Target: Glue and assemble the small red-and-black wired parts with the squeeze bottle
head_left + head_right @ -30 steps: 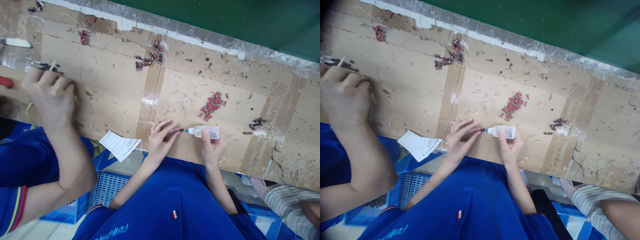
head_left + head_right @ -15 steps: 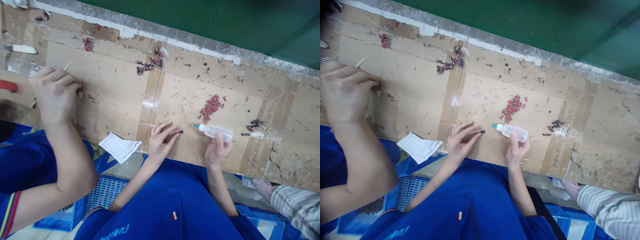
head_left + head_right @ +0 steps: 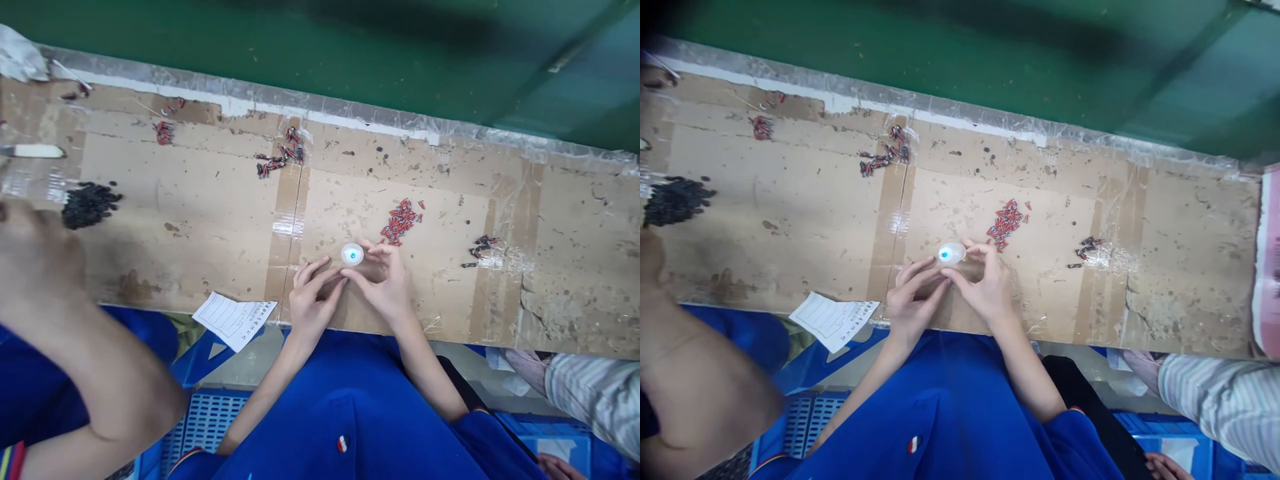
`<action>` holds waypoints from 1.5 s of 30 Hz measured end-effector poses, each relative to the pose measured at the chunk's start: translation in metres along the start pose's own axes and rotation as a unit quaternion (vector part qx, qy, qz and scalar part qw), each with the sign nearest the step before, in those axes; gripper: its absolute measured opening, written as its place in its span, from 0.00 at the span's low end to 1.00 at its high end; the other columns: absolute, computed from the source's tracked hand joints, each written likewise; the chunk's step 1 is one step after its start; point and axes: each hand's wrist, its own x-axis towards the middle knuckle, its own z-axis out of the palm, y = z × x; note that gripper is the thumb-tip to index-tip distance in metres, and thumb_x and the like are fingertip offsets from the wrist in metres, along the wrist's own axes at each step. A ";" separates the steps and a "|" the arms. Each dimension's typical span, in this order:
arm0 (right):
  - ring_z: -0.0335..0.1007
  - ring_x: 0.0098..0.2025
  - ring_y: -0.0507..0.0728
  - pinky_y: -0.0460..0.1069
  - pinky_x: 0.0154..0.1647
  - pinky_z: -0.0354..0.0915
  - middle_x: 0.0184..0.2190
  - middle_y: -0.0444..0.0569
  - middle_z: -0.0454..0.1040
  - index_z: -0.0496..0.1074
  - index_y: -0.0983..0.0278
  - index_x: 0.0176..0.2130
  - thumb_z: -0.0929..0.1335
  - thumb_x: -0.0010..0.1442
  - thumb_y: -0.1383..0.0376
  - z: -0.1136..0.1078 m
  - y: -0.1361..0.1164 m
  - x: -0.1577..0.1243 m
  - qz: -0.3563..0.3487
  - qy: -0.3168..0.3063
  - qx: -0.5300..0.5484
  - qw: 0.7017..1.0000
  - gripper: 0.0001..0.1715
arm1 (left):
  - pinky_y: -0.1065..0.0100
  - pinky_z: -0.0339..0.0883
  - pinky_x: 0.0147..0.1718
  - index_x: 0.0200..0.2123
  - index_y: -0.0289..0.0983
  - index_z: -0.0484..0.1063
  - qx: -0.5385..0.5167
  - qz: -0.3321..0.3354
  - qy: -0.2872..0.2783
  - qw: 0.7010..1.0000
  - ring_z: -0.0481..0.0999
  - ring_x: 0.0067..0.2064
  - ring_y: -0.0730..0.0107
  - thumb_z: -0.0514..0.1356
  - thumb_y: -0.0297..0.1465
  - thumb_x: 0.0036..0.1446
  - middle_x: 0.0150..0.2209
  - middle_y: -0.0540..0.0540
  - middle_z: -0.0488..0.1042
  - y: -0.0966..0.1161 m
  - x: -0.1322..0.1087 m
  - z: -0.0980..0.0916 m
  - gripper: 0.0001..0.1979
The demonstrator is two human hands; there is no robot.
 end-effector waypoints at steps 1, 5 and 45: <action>0.78 0.44 0.59 0.56 0.45 0.72 0.44 0.51 0.81 0.66 0.58 0.40 0.75 0.54 0.56 -0.008 0.002 -0.002 -0.006 0.024 -0.021 0.999 0.19 | 0.53 0.71 0.52 0.39 0.42 0.79 0.001 0.000 0.000 1.000 0.79 0.48 0.59 0.65 0.34 0.58 0.41 0.45 0.80 0.000 0.000 0.000 0.06; 0.73 0.39 0.59 0.55 0.40 0.69 0.37 0.51 0.79 0.75 0.61 0.39 0.70 0.61 0.54 -0.038 0.011 0.000 0.021 0.146 -0.135 0.980 0.13 | 0.51 0.70 0.53 0.39 0.43 0.78 -0.006 -0.001 -0.009 1.000 0.79 0.49 0.59 0.65 0.33 0.58 0.35 0.48 0.81 0.002 0.001 0.000 0.05; 0.71 0.42 0.55 0.51 0.45 0.70 0.40 0.50 0.71 0.79 0.56 0.47 0.63 0.67 0.65 -0.033 0.001 -0.020 0.008 -0.173 0.008 0.985 0.16 | 0.51 0.58 0.64 0.40 0.44 0.79 -0.118 0.011 -0.008 0.993 0.83 0.42 0.66 0.64 0.27 0.58 0.38 0.51 0.83 -0.004 -0.001 0.000 0.08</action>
